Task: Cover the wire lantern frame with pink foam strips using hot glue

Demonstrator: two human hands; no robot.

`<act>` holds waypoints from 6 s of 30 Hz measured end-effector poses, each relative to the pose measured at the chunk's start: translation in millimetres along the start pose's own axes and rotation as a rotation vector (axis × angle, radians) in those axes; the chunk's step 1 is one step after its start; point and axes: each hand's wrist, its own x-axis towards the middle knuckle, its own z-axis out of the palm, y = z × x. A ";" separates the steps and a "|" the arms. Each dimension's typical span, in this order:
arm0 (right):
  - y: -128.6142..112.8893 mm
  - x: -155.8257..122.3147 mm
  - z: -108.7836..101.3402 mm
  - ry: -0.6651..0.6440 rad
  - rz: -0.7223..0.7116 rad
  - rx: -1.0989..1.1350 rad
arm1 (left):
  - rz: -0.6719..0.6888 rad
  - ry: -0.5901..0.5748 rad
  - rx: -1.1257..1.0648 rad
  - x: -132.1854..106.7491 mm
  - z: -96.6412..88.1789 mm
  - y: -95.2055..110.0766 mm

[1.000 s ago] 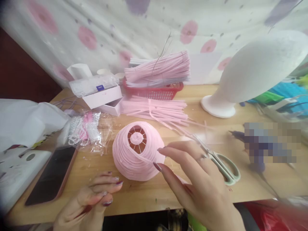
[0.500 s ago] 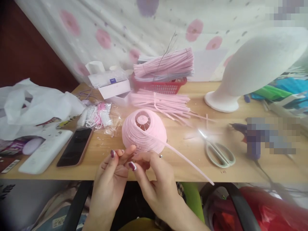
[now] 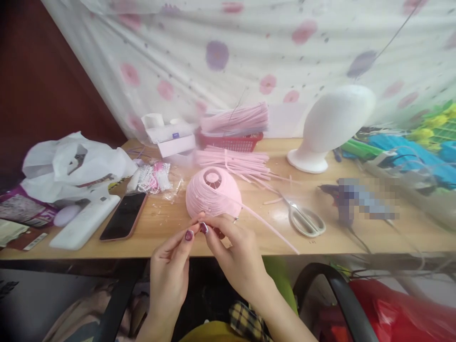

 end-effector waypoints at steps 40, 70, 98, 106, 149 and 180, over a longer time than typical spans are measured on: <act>21.3 -0.4 3.6 -0.032 0.394 0.632 | 0.393 -0.129 0.245 23.7 3.9 22.6; 43.2 -2.5 -2.8 -0.439 0.597 1.064 | 0.229 -0.618 -0.013 33.5 22.9 25.6; 8.8 11.9 -7.5 0.177 -0.031 0.268 | -0.199 -0.217 -0.165 13.6 20.4 26.8; 10.8 16.2 2.4 0.385 0.081 0.298 | -0.145 -0.536 -0.234 2.5 23.8 19.9; 24.1 19.8 -12.2 0.094 0.162 0.410 | -0.009 -0.159 -0.029 19.4 1.6 22.5; 39.0 20.4 -12.7 -0.033 0.027 0.337 | 0.304 -0.403 0.024 44.3 3.1 4.5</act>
